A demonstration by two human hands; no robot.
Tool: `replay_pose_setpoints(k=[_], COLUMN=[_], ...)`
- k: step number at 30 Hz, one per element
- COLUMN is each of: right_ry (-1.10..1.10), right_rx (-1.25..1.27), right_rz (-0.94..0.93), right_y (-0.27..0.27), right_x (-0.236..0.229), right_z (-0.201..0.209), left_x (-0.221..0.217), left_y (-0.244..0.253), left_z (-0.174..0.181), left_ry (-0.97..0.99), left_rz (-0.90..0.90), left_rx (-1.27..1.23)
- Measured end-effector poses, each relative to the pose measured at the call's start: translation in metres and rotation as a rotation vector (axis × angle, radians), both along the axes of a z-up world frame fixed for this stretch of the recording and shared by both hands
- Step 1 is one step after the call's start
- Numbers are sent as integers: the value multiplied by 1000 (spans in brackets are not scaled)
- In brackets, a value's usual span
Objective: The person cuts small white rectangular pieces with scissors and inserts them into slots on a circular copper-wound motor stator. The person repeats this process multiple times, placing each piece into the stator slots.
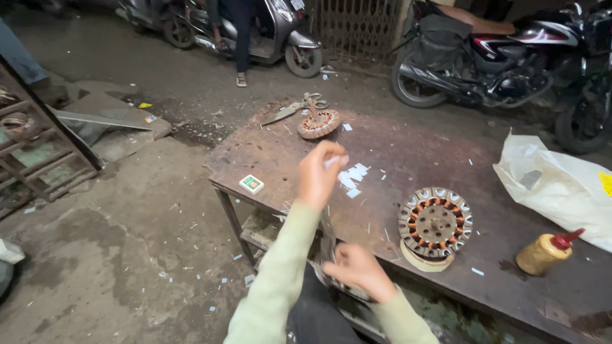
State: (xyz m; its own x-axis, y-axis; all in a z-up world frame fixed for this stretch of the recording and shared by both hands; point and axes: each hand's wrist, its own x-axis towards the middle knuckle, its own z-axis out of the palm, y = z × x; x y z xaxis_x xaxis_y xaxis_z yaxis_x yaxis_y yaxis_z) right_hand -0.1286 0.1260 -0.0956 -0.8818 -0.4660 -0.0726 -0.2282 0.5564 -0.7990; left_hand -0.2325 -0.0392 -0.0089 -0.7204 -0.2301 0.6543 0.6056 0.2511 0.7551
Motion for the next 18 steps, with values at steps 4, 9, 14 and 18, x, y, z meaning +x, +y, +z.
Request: replay_pose_setpoints(k=[4, 9, 14, 18], right_ry=[-873, -722, -480, -292], right_rx=[-880, -743, -668, -603], right_rz=[-120, -166, -142, -180], right_y=[25, -5, -9, -19], right_x=[47, 79, 87, 85], right_z=[-41, -96, -101, -91], left_x=[75, 117, 118, 119], left_y=[-31, -28, -17, -19], left_z=[-37, -97, -120, -122], left_ry=[-184, -422, -415, -406], left_rz=[-79, -227, -229, -222], left_rx=[289, 567, 532, 504])
